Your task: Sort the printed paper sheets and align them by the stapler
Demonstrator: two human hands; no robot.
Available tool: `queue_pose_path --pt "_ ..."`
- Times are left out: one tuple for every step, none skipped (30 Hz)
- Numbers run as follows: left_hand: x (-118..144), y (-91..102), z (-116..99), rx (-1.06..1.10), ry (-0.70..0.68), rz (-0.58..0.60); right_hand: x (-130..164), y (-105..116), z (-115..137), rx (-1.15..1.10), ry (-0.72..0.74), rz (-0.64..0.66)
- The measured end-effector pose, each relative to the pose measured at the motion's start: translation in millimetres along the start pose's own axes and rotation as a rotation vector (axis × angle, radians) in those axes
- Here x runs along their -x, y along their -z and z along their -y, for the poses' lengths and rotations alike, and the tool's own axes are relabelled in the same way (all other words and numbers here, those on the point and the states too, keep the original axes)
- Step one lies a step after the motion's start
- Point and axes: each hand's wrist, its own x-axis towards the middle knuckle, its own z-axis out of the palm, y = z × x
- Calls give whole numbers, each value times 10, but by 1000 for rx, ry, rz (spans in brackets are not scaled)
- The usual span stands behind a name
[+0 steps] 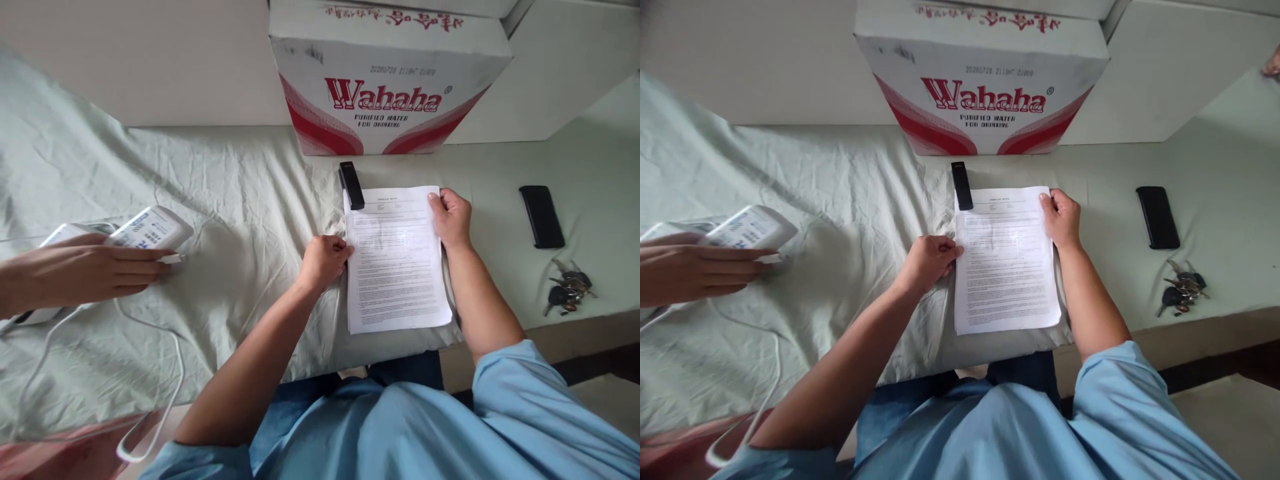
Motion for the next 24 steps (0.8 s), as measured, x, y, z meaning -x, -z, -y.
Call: queue_pose_path --pt "3 3 9 -12 -4 0 1 -1 -3 -1 -1 1" --pt "5 6 21 -29 -7 1 3 -1 -4 0 0 2" --pt "7 8 37 -52 -9 4 5 -1 -2 2 1 3" --pt "9 10 54 -77 -11 8 7 -1 1 4 2 7" --pt "10 12 70 -102 -15 12 10 -1 5 5 4 11" --pt "10 13 82 -127 -21 15 13 -1 10 5 5 16" --pt "10 15 87 -154 -29 14 16 -1 15 2 6 23" --pt "9 19 84 -189 -39 10 18 -1 19 -3 5 28" --pt "8 26 73 -234 -52 8 19 -1 22 -8 5 32" --pt "6 37 53 -288 -71 10 19 0 24 -13 4 35" --pt "3 51 26 -344 -93 14 18 1 26 -18 2 36" --pt "-1 69 -4 -398 -115 23 16 1 26 -20 2 34" --pt "-6 90 -36 -439 -137 32 13 3 25 -19 3 29" --pt "-14 113 -67 -467 -154 39 11 4 24 -16 3 24" --pt "-24 137 -95 -482 -166 51 9 5 22 -14 1 20" --pt "-38 159 -120 -489 -173 61 7 6 21 -12 -2 18" --pt "-58 180 -141 -494 -183 61 6 8 21 -10 -7 17" --pt "-84 199 -159 -498 -200 42 5 10 22 -10 -11 19" --pt "-119 215 -173 -497 -225 0 5 12 25 -12 -13 22" --pt "-165 228 -184 -491 -257 -66 6 13 28 -14 -11 26" --pt "-221 238 -192 -475 -300 -155 7 15 32 -17 -7 29" --pt "-287 244 -195 -439 -343 -241 8 17 36 -21 -3 32" --pt "-362 247 -192 -395 -401 -325 9 19 40 -26 1 35" --pt "-441 246 -184 -357 -487 -392 11 21 43 -30 1 38"
